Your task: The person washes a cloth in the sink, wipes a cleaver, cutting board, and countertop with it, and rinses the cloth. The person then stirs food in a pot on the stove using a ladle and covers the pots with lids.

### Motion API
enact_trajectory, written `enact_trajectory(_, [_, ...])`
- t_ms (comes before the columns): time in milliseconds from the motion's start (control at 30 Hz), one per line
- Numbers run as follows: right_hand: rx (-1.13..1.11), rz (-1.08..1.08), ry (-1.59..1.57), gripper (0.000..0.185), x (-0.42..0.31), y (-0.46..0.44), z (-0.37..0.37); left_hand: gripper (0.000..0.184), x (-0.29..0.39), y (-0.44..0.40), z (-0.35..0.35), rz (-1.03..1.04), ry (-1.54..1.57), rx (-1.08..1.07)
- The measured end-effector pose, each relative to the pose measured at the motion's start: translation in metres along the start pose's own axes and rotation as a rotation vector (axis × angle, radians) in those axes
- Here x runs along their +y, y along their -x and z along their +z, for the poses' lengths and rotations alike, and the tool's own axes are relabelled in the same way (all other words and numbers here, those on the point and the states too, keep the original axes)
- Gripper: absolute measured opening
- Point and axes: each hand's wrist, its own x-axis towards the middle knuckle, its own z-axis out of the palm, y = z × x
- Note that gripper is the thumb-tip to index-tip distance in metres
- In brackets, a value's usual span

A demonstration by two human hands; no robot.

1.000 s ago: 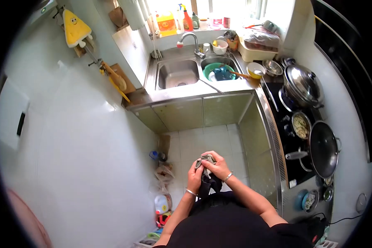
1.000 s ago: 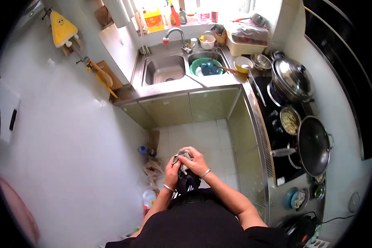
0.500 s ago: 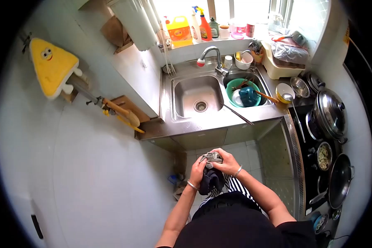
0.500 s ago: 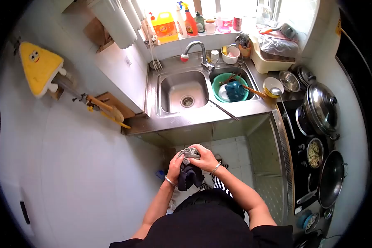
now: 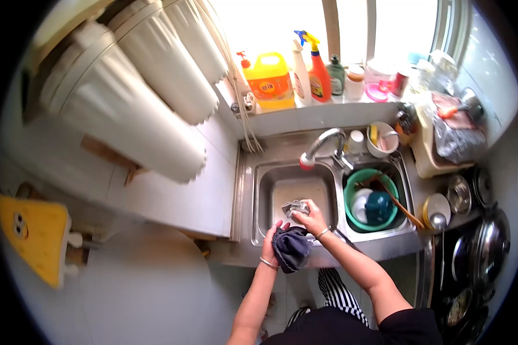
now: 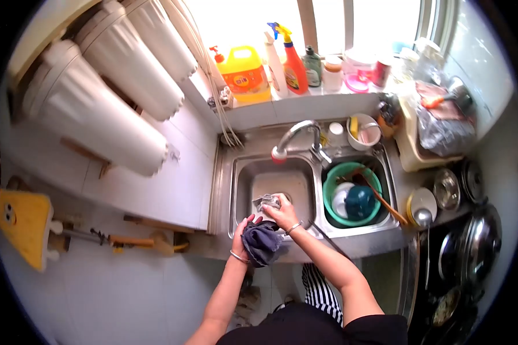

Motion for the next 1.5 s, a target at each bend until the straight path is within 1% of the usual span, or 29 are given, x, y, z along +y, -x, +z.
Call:
enact_trajectory(67, [0.052,0.028,0.036,0.041,0.016,-0.058,0.005,0.036,0.017,-0.034,0.004,0.019,0.044,0.018])
enact_trajectory(100, [0.043,0.056,-0.051,0.041,0.016,-0.082,0.008,0.039,0.024,-0.049,0.003,0.025,0.087,0.025])
enact_trajectory(133, [0.075,0.003,0.061,0.042,0.029,-0.111,0.012,0.039,0.03,-0.064,0.0,0.034,0.084,0.036])
enact_trajectory(200, [0.101,-0.128,0.059,0.045,0.049,-0.159,0.02,0.036,0.041,-0.093,-0.008,0.056,0.108,0.046])
enact_trajectory(233, [0.095,-0.007,0.076,0.048,0.052,-0.185,0.026,0.036,0.046,-0.1,-0.006,0.068,0.097,0.079])
enact_trajectory(267, [0.147,-0.08,0.233,0.051,0.054,-0.211,0.029,0.036,0.05,-0.106,-0.006,0.069,0.093,0.086])
enact_trajectory(333, [0.273,-0.155,0.265,0.053,0.06,-0.259,0.043,0.036,0.055,-0.116,-0.012,0.061,0.162,0.095])
enact_trajectory(367, [0.266,-0.147,0.261,0.053,0.063,-0.275,0.05,0.037,0.055,-0.119,-0.015,0.061,0.173,0.083])
enact_trajectory(433, [0.509,-0.307,0.762,0.052,0.077,-0.296,0.062,0.037,0.049,-0.12,-0.02,0.048,0.168,0.131])
enact_trajectory(467, [0.503,-0.299,0.757,0.052,0.086,-0.301,0.064,0.037,0.045,-0.118,-0.024,0.034,0.157,0.169])
enact_trajectory(533, [0.343,-0.319,0.873,0.048,0.114,-0.313,0.067,0.041,0.032,-0.11,-0.039,0.008,0.125,0.167])
enact_trajectory(700, [0.341,-0.275,0.903,0.049,0.102,-0.315,0.069,0.041,0.01,-0.068,-0.066,-0.044,0.172,0.259])
enact_trajectory(767, [0.303,-0.185,0.699,0.052,0.087,-0.307,0.066,0.043,0.011,-0.05,-0.062,-0.053,0.196,0.264])
enact_trajectory(800, [0.31,-0.187,0.703,0.052,0.083,-0.299,0.065,0.043,0.011,-0.042,-0.064,-0.057,0.194,0.257])
enact_trajectory(867, [0.459,-0.299,0.459,0.051,0.08,-0.265,0.058,0.043,0.011,-0.023,-0.07,-0.048,0.32,0.195])
enact_trajectory(933, [0.344,-0.294,0.254,0.044,0.102,-0.202,0.051,0.045,0.014,-0.013,-0.081,-0.079,0.389,0.1])
enact_trajectory(1000, [0.068,-0.099,0.118,0.039,0.074,-0.107,0.043,0.047,0.013,-0.005,-0.094,-0.025,0.326,-0.027])
enact_trajectory(1067, [-0.087,-0.048,0.049,0.041,0.059,-0.019,0.05,0.049,0.012,0.004,-0.089,-0.045,0.217,-0.06])
enact_trajectory(1100, [-0.174,0.072,-0.005,0.044,0.051,0.016,0.056,0.051,0.009,0.015,-0.077,-0.074,0.181,-0.032])
enact_trajectory(1133, [-0.188,0.071,0.007,0.047,0.034,0.051,0.063,0.05,0.006,0.028,-0.058,-0.146,0.155,-0.091])
enact_trajectory(1167, [-0.23,-0.01,0.055,0.049,0.046,0.08,0.076,0.048,-0.007,0.031,-0.07,-0.105,0.067,-0.056])
enact_trajectory(1200, [-0.262,-0.294,0.673,0.052,0.043,0.115,0.086,0.047,-0.023,0.032,-0.082,-0.056,-0.019,-0.026])
enact_trajectory(1233, [-0.125,0.097,0.288,0.055,0.007,0.143,0.089,0.043,-0.025,0.054,-0.06,-0.058,-0.098,-0.005])
enact_trajectory(1267, [-0.124,0.017,0.158,0.06,0.014,0.161,0.091,0.041,-0.035,0.051,-0.089,0.017,-0.109,-0.018])
enact_trajectory(1333, [-0.07,-0.007,0.317,0.065,0.015,0.211,0.105,0.041,-0.039,0.056,-0.112,0.034,-0.13,-0.042])
enact_trajectory(1367, [-0.096,0.08,0.291,0.067,0.006,0.229,0.107,0.042,-0.041,0.051,-0.13,0.043,-0.133,-0.089])
enact_trajectory(1400, [-0.131,0.168,0.255,0.069,-0.003,0.245,0.107,0.044,-0.045,0.063,-0.113,0.042,-0.116,-0.042])
enact_trajectory(1467, [0.008,0.147,0.214,0.072,0.004,0.26,0.101,0.047,-0.065,0.073,-0.115,-0.071,-0.15,-0.14])
enact_trajectory(1500, [0.103,0.146,0.163,0.071,0.006,0.263,0.091,0.051,-0.076,0.083,-0.114,-0.264,-0.118,-0.096])
